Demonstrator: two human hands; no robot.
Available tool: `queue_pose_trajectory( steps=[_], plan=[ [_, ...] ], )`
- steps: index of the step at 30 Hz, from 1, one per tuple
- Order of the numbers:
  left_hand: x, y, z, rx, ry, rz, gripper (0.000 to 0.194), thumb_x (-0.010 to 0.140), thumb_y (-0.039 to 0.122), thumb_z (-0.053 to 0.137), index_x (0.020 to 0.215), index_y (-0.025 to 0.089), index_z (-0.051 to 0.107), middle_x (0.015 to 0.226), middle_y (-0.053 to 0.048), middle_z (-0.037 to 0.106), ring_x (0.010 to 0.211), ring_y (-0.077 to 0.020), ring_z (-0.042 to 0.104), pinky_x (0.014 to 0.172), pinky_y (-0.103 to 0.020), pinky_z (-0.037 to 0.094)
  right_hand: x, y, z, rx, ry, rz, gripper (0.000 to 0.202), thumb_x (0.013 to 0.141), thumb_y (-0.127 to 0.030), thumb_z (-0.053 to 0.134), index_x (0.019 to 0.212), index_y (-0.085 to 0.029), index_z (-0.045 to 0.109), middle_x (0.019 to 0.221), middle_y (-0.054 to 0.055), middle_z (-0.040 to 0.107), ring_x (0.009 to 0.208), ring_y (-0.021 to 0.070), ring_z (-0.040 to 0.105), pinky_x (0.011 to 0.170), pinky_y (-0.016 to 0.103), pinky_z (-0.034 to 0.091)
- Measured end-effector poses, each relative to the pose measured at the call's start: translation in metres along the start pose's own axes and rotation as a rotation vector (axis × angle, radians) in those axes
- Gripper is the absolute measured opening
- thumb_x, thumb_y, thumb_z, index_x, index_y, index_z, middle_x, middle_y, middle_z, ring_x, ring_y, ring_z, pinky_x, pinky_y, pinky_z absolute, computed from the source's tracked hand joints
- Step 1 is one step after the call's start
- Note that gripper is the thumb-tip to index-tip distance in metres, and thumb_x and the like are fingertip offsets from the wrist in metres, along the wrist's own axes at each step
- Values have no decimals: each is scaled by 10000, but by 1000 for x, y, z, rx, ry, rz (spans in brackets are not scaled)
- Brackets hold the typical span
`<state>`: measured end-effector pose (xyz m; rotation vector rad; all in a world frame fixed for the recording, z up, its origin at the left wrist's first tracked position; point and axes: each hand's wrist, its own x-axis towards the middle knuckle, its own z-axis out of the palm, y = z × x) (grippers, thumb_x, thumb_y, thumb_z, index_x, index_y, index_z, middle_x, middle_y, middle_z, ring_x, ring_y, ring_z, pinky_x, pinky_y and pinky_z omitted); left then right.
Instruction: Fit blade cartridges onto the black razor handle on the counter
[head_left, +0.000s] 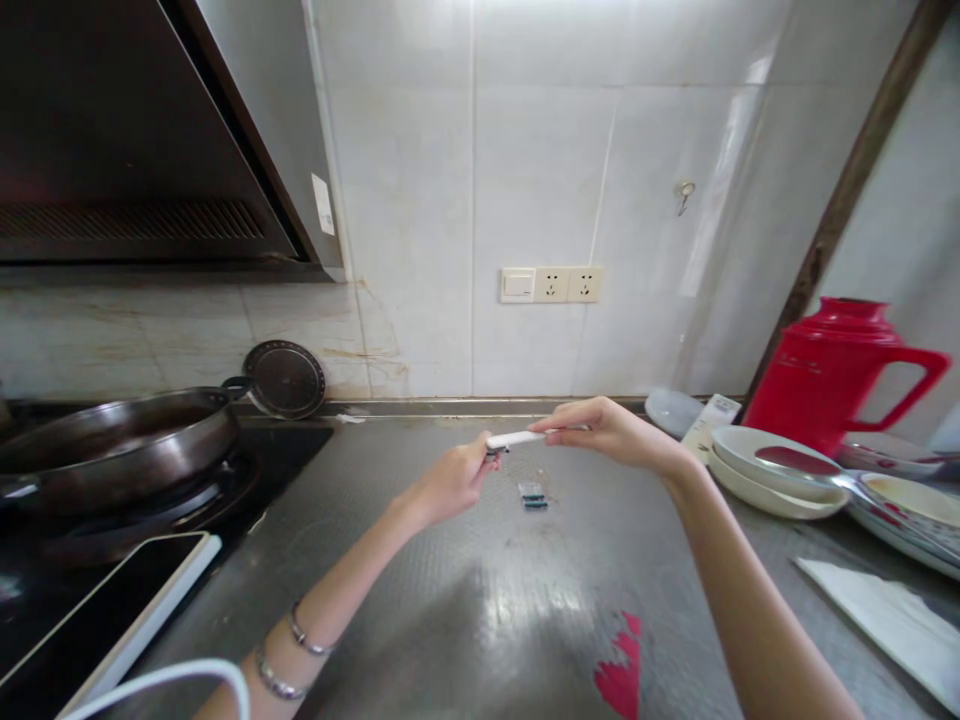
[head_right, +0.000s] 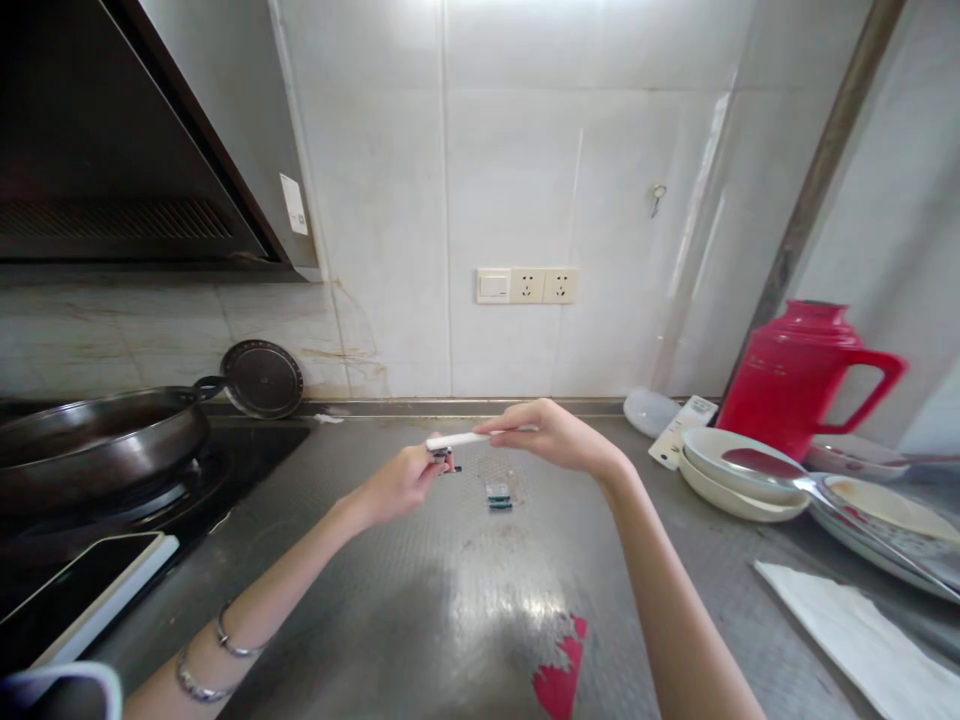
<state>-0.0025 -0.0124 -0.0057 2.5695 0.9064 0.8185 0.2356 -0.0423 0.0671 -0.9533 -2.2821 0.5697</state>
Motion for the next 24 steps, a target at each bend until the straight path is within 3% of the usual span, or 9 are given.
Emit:
queue_pose_trajectory(
  steps=[4, 10, 16, 24],
  plan=[
    [0, -1, 0, -3, 4, 10, 154, 881, 196, 359, 975, 172, 478, 894, -60, 629, 819, -167, 606, 728, -253, 437, -3, 0, -3, -21, 40, 36, 346, 799, -418, 552, 1060, -224, 672, 1019, 48, 681, 913, 206, 605, 810, 314, 451],
    [0, -1, 0, 16, 15, 4, 181, 898, 230, 326, 906, 165, 495, 852, -62, 624, 803, -169, 609, 726, -260, 442, -3, -10, -1, -55, 13, 7, 335, 811, -422, 537, 1052, -236, 675, 914, 36, 695, 808, 183, 615, 714, 291, 463],
    [-1, 3, -3, -10, 36, 27, 139, 889, 196, 348, 952, 170, 469, 885, -62, 632, 830, -167, 610, 735, -258, 442, -3, -1, -3, -31, 71, 46, 325, 792, -409, 565, 1034, -228, 685, 1023, 44, 686, 926, 214, 611, 816, 319, 453],
    [-1, 6, -5, 3, 58, 31, 126, 887, 199, 363, 935, 174, 477, 854, -51, 628, 804, -160, 616, 723, -251, 447, -3, -6, -3, -1, 21, 11, 327, 794, -400, 568, 1042, -219, 679, 954, 41, 692, 851, 185, 615, 754, 294, 462]
  ],
)
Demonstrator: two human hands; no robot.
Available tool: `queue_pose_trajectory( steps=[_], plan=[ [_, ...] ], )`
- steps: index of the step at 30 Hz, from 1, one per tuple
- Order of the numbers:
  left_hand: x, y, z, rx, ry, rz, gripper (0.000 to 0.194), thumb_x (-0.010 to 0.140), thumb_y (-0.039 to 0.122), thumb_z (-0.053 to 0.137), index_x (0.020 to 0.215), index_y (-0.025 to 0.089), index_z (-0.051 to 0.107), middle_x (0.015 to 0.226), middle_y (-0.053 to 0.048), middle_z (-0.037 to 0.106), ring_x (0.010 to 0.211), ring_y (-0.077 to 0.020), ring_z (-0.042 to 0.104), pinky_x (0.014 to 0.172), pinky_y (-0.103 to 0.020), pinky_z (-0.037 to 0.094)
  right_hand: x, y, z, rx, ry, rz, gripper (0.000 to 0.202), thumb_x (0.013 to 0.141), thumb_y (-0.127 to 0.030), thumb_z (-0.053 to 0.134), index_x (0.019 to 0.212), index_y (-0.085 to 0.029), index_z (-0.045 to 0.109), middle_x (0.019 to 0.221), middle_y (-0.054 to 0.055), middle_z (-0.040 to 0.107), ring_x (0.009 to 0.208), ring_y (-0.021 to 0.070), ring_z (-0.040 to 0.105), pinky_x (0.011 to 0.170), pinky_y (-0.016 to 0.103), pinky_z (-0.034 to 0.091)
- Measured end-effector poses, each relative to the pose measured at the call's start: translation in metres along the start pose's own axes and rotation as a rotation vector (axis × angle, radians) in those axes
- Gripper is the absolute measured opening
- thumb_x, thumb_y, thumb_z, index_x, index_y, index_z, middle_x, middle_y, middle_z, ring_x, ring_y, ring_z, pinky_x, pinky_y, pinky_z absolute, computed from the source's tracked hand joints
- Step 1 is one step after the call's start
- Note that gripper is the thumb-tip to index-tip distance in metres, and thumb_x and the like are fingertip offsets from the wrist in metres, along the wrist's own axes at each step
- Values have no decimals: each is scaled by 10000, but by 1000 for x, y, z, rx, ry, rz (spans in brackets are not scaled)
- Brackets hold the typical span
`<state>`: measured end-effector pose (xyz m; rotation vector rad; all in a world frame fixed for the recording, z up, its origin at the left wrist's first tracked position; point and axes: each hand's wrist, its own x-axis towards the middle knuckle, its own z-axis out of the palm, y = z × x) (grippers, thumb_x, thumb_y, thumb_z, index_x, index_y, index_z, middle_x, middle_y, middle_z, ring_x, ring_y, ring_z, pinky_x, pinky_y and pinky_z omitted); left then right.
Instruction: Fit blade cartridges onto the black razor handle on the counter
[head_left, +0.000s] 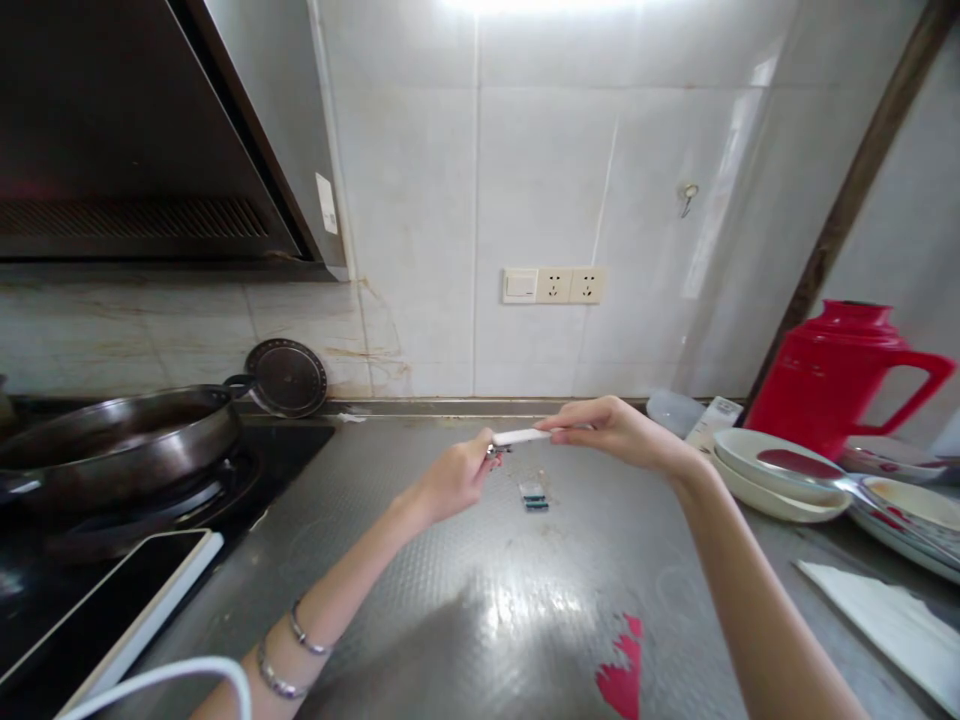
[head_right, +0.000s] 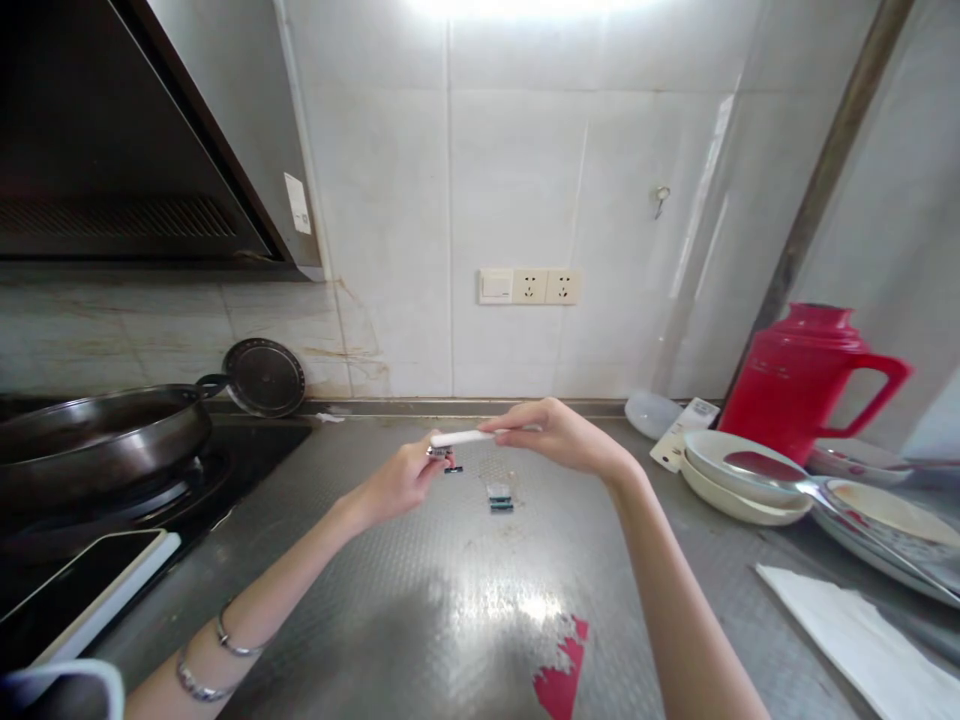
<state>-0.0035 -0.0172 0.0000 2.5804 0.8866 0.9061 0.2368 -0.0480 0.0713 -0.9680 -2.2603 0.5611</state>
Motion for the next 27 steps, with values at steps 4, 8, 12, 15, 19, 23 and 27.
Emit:
queue_pose_trajectory(
  steps=[4, 8, 12, 15, 19, 23, 27],
  plan=[
    [0, 1, 0, 11, 5, 9, 117, 886, 182, 357, 926, 171, 466, 865, -57, 627, 810, -162, 614, 725, -254, 443, -1, 2, -2, 4, 33, 22, 324, 791, -394, 573, 1043, -221, 679, 1008, 42, 685, 908, 193, 608, 792, 296, 452],
    [0, -1, 0, 12, 2, -2, 135, 897, 209, 343, 911, 174, 473, 841, -45, 622, 781, -155, 610, 714, -253, 447, -1, -6, 1, -5, 13, 6, 329, 793, -413, 566, 1041, -229, 680, 945, 39, 694, 836, 185, 613, 737, 294, 461],
    [0, -1, 0, 30, 18, 24, 149, 897, 218, 343, 914, 172, 483, 860, -52, 621, 803, -159, 607, 731, -261, 444, 1, -7, 3, -7, 3, 13, 343, 794, -429, 558, 1043, -226, 679, 974, 43, 694, 866, 197, 616, 766, 308, 463],
    [0, 1, 0, 26, 12, 30, 144, 894, 206, 344, 931, 173, 479, 878, -56, 627, 808, -159, 607, 730, -258, 442, 1, -5, 1, -11, 47, 31, 348, 788, -429, 563, 1039, -218, 682, 1034, 50, 682, 942, 216, 607, 823, 319, 454],
    [0, 1, -1, 16, 10, 7, 140, 889, 201, 344, 900, 172, 481, 848, -49, 625, 795, -158, 605, 728, -255, 444, -1, -10, 1, -23, 31, 11, 339, 799, -422, 549, 1039, -223, 681, 977, 43, 693, 874, 197, 618, 767, 303, 469],
    [0, 1, -1, 15, -9, -10, 178, 904, 229, 321, 899, 171, 489, 838, -42, 616, 778, -155, 602, 716, -251, 444, 0, -14, 4, -44, -3, -1, 332, 811, -419, 533, 1041, -231, 681, 905, 39, 695, 795, 179, 614, 712, 297, 469],
    [0, -2, 1, 28, 2, -10, 160, 892, 220, 360, 968, 173, 492, 886, -58, 632, 823, -172, 607, 731, -263, 439, 1, -8, 3, -31, 43, 24, 335, 800, -421, 544, 1039, -232, 682, 993, 48, 689, 893, 208, 610, 797, 329, 460]
  ],
)
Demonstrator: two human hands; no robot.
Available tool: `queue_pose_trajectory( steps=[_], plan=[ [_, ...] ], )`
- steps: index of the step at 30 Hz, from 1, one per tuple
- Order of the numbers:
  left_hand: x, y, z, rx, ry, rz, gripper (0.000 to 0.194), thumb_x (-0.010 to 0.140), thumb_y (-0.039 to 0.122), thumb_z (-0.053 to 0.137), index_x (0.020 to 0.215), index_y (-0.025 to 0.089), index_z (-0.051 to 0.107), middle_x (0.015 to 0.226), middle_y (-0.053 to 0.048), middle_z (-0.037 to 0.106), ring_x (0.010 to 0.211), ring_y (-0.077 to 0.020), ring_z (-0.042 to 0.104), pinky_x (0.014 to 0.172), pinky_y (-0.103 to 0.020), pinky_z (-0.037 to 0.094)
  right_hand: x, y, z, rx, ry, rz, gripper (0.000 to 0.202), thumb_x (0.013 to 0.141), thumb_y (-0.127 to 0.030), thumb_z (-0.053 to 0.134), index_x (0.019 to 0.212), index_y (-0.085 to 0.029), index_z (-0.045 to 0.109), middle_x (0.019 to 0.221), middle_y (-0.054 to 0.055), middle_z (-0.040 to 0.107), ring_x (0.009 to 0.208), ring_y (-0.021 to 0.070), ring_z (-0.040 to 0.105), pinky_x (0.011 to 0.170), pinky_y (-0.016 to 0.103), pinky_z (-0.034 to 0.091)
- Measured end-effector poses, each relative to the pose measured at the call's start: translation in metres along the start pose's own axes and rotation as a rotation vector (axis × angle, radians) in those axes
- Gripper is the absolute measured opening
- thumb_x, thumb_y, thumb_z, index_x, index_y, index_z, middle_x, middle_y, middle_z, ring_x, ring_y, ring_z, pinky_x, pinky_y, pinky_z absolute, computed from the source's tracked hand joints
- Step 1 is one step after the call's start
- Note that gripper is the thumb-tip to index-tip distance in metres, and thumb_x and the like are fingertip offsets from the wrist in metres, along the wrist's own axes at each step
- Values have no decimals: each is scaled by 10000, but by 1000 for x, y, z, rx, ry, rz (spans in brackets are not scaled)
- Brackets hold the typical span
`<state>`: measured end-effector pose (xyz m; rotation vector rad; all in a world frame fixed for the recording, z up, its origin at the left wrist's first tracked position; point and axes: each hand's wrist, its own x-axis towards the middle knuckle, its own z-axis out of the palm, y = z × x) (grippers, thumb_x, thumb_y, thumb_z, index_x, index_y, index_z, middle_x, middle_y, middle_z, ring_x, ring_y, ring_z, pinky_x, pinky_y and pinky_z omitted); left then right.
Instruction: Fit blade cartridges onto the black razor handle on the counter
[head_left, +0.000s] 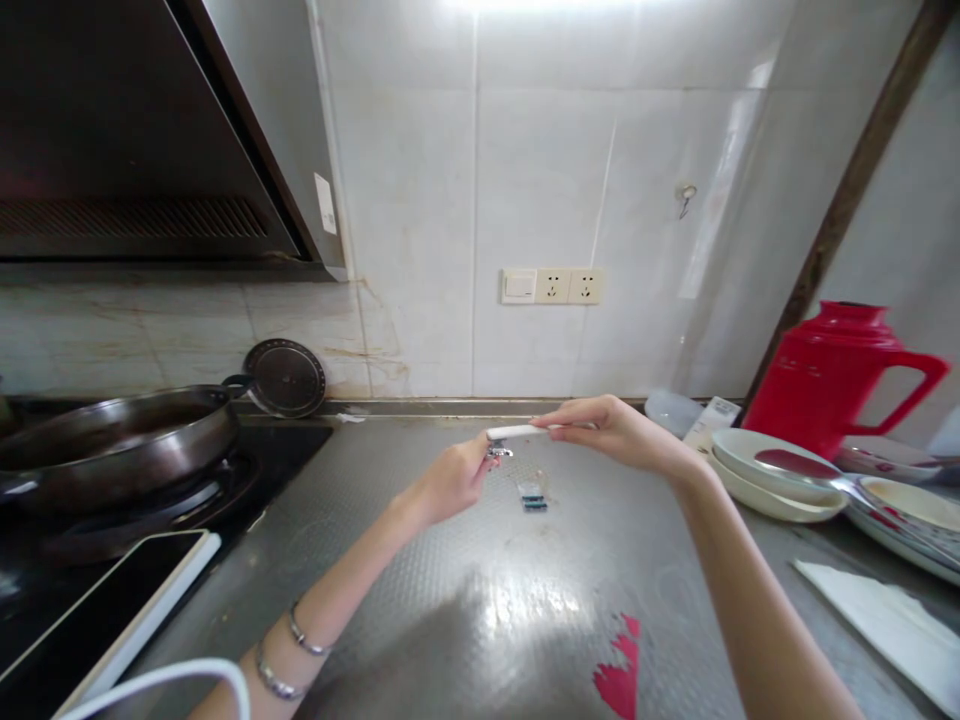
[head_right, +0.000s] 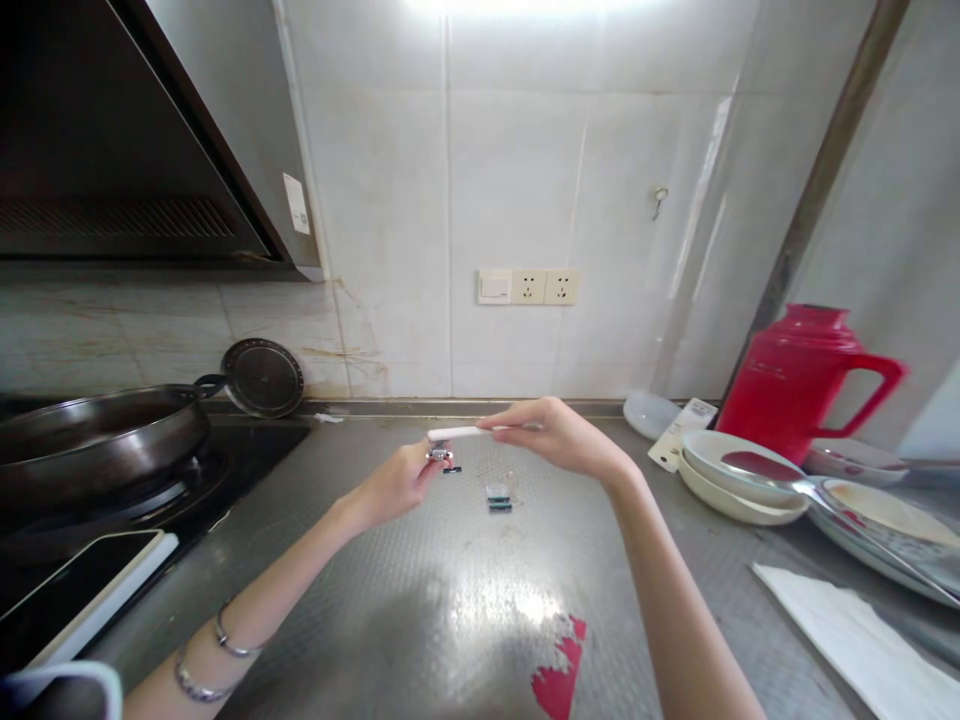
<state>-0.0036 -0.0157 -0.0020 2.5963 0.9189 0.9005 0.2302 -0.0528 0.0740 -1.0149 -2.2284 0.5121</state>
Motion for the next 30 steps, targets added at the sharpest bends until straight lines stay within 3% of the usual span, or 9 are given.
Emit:
queue_pose_trajectory(
  steps=[8, 15, 26, 30],
  plan=[
    [0, -1, 0, 5, -29, -18, 156, 900, 225, 333, 924, 171, 477, 826, -46, 625, 760, -161, 608, 676, -243, 435, -1, -5, 0, 6, -51, -38, 330, 806, -415, 545, 1042, -228, 680, 912, 39, 693, 802, 178, 614, 712, 285, 465],
    [0, 3, -3, 1, -8, -14, 121, 894, 202, 346, 919, 177, 461, 846, -51, 622, 785, -159, 606, 703, -246, 426, -1, 9, -6, 8, 20, 46, 355, 783, -443, 559, 1031, -225, 688, 1041, 53, 681, 961, 239, 605, 839, 340, 459],
    [-1, 4, -1, -96, 1, 5, 107, 866, 142, 372, 895, 169, 472, 849, -64, 628, 802, -155, 607, 727, -253, 439, 1, 24, -6, 89, -43, 47, 375, 756, -436, 596, 1030, -196, 685, 1008, 58, 687, 918, 209, 612, 797, 302, 461],
    [0, 2, 0, -106, -7, -21, 107, 879, 167, 363, 911, 171, 465, 843, -57, 631, 799, -157, 610, 710, -247, 443, 0, 18, -7, 102, -77, 38, 365, 745, -426, 612, 1015, -195, 693, 1010, 64, 687, 919, 215, 614, 793, 307, 468]
  ],
)
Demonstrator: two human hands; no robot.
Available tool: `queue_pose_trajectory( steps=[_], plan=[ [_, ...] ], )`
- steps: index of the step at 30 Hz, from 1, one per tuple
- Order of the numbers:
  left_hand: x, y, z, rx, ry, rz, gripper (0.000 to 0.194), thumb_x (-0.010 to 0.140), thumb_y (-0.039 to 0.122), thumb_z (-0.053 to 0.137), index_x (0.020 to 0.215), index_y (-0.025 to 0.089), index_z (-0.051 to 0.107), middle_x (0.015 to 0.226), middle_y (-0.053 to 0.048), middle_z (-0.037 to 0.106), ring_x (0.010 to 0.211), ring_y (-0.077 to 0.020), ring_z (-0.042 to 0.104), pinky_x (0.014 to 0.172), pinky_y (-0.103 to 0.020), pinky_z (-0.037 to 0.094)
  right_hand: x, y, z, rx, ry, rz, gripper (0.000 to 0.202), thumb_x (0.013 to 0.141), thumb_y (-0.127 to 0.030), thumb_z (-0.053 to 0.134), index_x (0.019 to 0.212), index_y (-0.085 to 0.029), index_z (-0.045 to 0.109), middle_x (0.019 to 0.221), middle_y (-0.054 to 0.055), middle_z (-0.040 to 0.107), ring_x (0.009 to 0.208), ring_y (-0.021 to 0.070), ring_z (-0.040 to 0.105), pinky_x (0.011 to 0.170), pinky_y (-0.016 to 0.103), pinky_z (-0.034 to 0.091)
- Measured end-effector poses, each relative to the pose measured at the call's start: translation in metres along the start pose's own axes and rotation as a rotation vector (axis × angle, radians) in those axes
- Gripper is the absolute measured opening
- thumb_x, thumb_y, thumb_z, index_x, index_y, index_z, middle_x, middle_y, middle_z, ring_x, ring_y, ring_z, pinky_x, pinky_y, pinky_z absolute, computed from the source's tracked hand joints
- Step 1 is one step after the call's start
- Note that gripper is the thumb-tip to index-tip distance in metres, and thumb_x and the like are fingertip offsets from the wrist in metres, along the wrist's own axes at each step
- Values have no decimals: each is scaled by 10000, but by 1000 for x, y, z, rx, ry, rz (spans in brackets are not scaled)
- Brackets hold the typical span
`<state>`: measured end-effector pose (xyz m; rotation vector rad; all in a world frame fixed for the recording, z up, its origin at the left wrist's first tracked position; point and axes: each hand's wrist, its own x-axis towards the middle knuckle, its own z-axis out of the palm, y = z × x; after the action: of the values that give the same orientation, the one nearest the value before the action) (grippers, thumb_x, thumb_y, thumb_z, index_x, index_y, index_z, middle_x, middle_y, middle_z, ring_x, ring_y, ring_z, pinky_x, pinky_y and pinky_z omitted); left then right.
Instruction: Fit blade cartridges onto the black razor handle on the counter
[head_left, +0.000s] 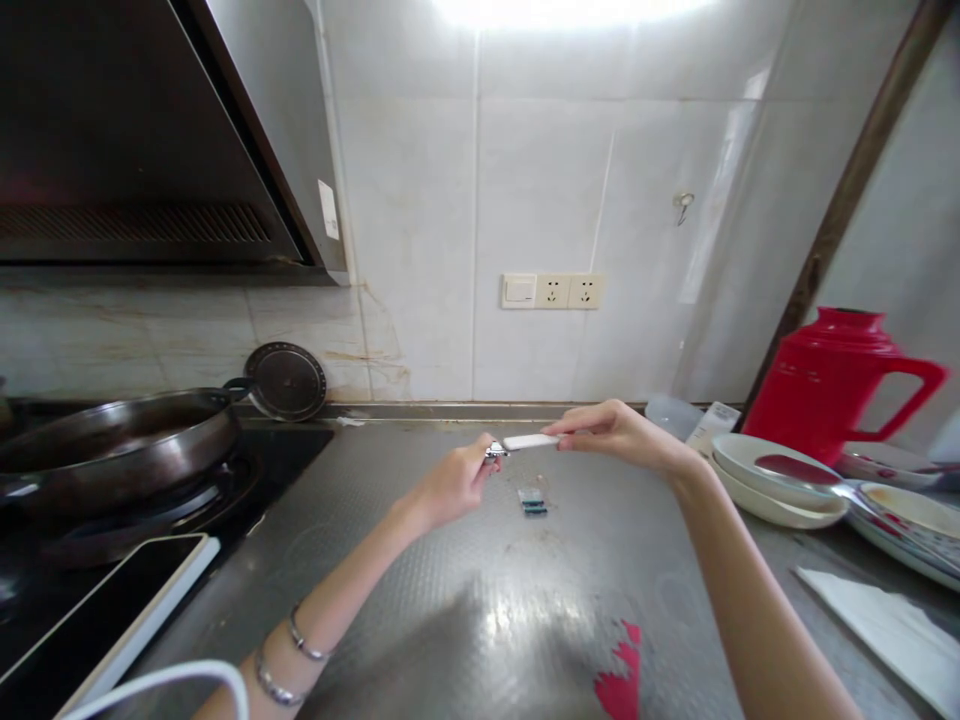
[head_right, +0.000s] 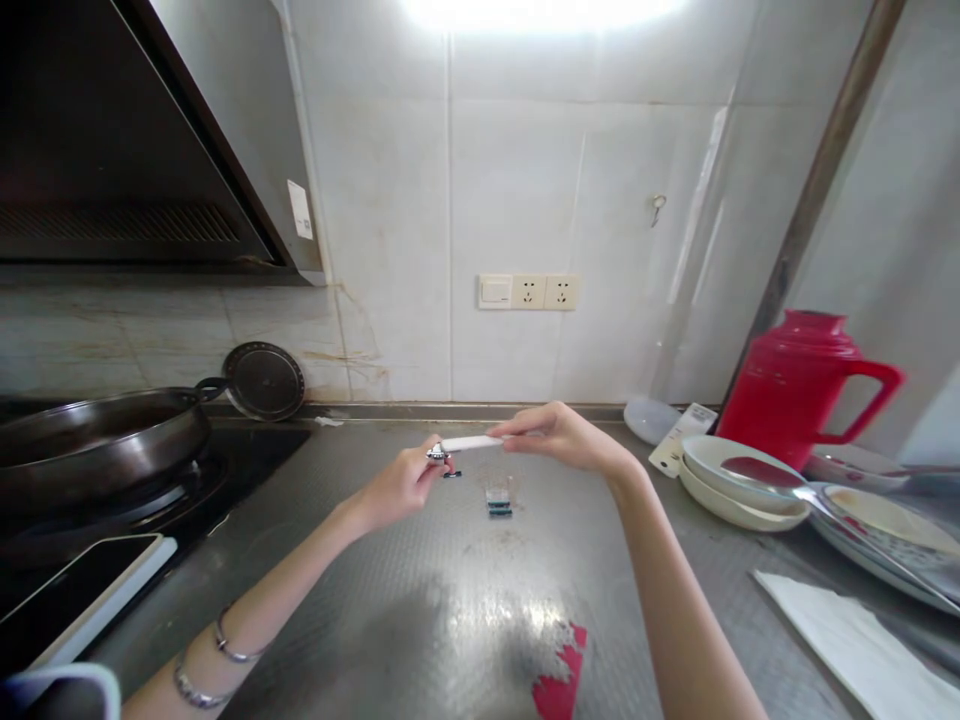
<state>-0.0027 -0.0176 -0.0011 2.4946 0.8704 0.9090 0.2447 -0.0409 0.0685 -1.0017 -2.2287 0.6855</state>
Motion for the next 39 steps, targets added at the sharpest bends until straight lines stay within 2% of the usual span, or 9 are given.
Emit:
queue_pose_trajectory(
  steps=[4, 10, 15, 21, 27, 29, 33, 36, 39],
  plan=[
    [0, 0, 1, 4, -1, 3, 100, 884, 184, 368, 899, 172, 466, 832, -51, 623, 781, -152, 604, 701, -241, 442, 1, -1, 1, 9, -25, -1, 366, 742, -432, 613, 1009, -195, 695, 1012, 63, 689, 923, 219, 618, 816, 323, 471],
    [1, 1, 0, -24, 7, 30, 108, 872, 152, 371, 874, 167, 478, 840, -61, 611, 802, -148, 597, 731, -254, 449, 3, 16, -2, 44, 27, 97, 463, 704, -494, 626, 1031, -172, 687, 1066, 86, 669, 961, 258, 610, 858, 370, 467],
    [1, -1, 1, -75, 7, 35, 114, 874, 152, 355, 878, 163, 469, 820, -58, 599, 792, -147, 598, 720, -249, 451, 3, 13, -1, 75, 53, 90, 457, 702, -471, 641, 1037, -164, 682, 1045, 86, 678, 963, 249, 607, 850, 346, 466],
    [1, -4, 0, -125, -5, 3, 70, 856, 168, 397, 865, 167, 466, 783, -32, 592, 745, -133, 589, 679, -229, 443, 3, 5, 1, 76, 93, 77, 446, 722, -428, 635, 1078, -161, 661, 835, 56, 695, 788, 193, 612, 735, 314, 483],
    [3, -7, -4, -147, 0, -38, 75, 815, 188, 471, 879, 163, 502, 723, 1, 583, 662, -111, 569, 633, -219, 438, -5, -12, 1, 103, 233, 61, 460, 751, -400, 618, 1160, -190, 605, 637, -3, 578, 561, 109, 522, 554, 243, 470],
    [4, -8, -5, -184, 16, -56, 78, 789, 194, 510, 859, 159, 513, 712, 4, 585, 650, -112, 573, 627, -224, 441, -8, -15, 3, 113, 262, 63, 484, 757, -395, 612, 1196, -196, 573, 628, -10, 545, 523, 95, 492, 507, 228, 457],
    [5, -6, -7, -318, 49, -109, 149, 750, 229, 579, 865, 150, 524, 701, 2, 604, 638, -125, 598, 619, -240, 456, -10, -9, 22, 207, 278, 47, 528, 770, -389, 590, 1252, -193, 502, 714, -1, 520, 485, 73, 443, 404, 201, 416],
    [6, -5, -8, -406, 60, -168, 258, 722, 292, 630, 905, 141, 528, 664, -2, 617, 626, -145, 615, 606, -255, 471, -11, -1, 48, 267, 369, 32, 529, 815, -384, 524, 1303, -209, 417, 702, -26, 455, 444, 57, 371, 333, 171, 325],
    [7, -5, -10, -505, 67, -213, 342, 691, 342, 667, 923, 135, 522, 667, -14, 635, 607, -152, 623, 591, -268, 488, -11, 3, 76, 239, 465, -1, 454, 846, -355, 476, 1273, -207, 435, 716, -30, 415, 449, 45, 329, 357, 166, 285]
  ],
)
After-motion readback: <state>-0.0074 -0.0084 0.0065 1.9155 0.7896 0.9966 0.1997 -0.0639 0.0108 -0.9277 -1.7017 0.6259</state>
